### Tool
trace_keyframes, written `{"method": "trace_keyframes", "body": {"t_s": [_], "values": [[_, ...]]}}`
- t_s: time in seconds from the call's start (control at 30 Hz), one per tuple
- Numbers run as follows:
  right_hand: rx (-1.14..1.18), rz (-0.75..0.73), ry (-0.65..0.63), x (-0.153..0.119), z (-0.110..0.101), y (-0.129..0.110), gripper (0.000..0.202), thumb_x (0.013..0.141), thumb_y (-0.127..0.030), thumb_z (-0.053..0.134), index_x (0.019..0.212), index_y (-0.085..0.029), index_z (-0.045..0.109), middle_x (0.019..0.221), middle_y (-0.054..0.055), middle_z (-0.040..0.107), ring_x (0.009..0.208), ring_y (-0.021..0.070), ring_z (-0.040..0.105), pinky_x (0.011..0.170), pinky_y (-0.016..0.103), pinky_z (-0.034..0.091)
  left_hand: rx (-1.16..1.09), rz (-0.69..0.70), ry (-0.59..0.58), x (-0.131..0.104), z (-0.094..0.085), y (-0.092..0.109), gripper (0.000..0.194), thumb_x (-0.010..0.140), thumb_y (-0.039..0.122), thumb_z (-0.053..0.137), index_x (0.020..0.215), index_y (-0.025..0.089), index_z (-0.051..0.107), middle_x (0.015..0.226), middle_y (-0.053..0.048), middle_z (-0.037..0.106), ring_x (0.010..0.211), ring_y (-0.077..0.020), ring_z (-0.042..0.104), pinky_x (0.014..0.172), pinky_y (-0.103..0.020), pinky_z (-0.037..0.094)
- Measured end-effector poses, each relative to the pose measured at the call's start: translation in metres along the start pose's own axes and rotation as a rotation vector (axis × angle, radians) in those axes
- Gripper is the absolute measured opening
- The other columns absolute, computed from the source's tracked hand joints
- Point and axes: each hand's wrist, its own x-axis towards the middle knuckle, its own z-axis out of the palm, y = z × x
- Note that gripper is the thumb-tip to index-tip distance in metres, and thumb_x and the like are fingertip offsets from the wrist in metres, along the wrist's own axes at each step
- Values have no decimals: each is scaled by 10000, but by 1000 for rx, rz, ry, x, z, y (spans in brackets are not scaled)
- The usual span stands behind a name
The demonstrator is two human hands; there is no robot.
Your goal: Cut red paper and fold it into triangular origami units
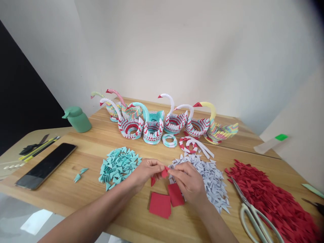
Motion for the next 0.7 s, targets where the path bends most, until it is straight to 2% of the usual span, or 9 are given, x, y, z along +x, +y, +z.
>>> {"method": "trace_keyframes", "body": {"t_s": [0.1, 0.2, 0.4, 0.47, 0.57, 0.63, 0.7], "values": [[-40, -53, -17, 1, -2, 0, 273, 878, -39, 519, 983, -216, 698, 759, 52, 624, 708, 167, 535, 602, 274, 454, -51, -32, -8, -1, 0, 1, 372, 579, 449, 806, 631, 108, 665, 546, -14, 630, 469, -87, 525, 501, -211, 417], [-68, -64, -25, 0, -3, 2, 283, 878, -35, 514, 992, -219, 697, 767, 54, 626, 719, 169, 532, 603, 271, 455, 16, -18, -11, -1, 0, 2, 392, 592, 471, 801, 662, 105, 678, 530, -11, 621, 464, -86, 517, 484, -204, 402], [-37, 1, -63, -1, 0, 3, 277, 884, -65, 519, 977, -232, 720, 777, 56, 639, 724, 171, 549, 617, 273, 460, 112, 54, 21, 0, -1, 3, 394, 608, 482, 787, 660, 109, 672, 547, -3, 610, 475, -76, 491, 477, -192, 389], [69, 92, -86, -1, 1, 1, 269, 894, -97, 513, 978, -242, 722, 817, 58, 652, 763, 176, 580, 659, 282, 479, 117, 72, 48, 1, -1, 2, 399, 607, 494, 776, 639, 116, 654, 542, 1, 601, 465, -79, 482, 458, -195, 381], [277, 352, -138, 2, -2, -2, 227, 924, -210, 501, 1027, -238, 701, 907, 55, 675, 823, 177, 624, 727, 285, 498, 118, 90, 69, 2, -2, 1, 390, 606, 489, 767, 631, 121, 642, 537, 5, 595, 464, -83, 483, 465, -201, 383], [368, 557, -179, 3, -4, -3, 251, 944, -315, 480, 1054, -218, 683, 898, 46, 685, 776, 170, 633, 694, 268, 496, 124, 103, 64, 2, -1, 1, 373, 615, 472, 764, 630, 119, 644, 534, 8, 590, 473, -79, 480, 484, -200, 382], [399, 694, -229, 3, -5, -4, 307, 943, -400, 464, 1003, -199, 688, 813, 26, 676, 695, 160, 611, 628, 252, 474, 132, 112, 47, 1, 1, 1, 358, 623, 458, 760, 632, 118, 650, 536, 8, 589, 481, -78, 475, 493, -200, 375]]}}
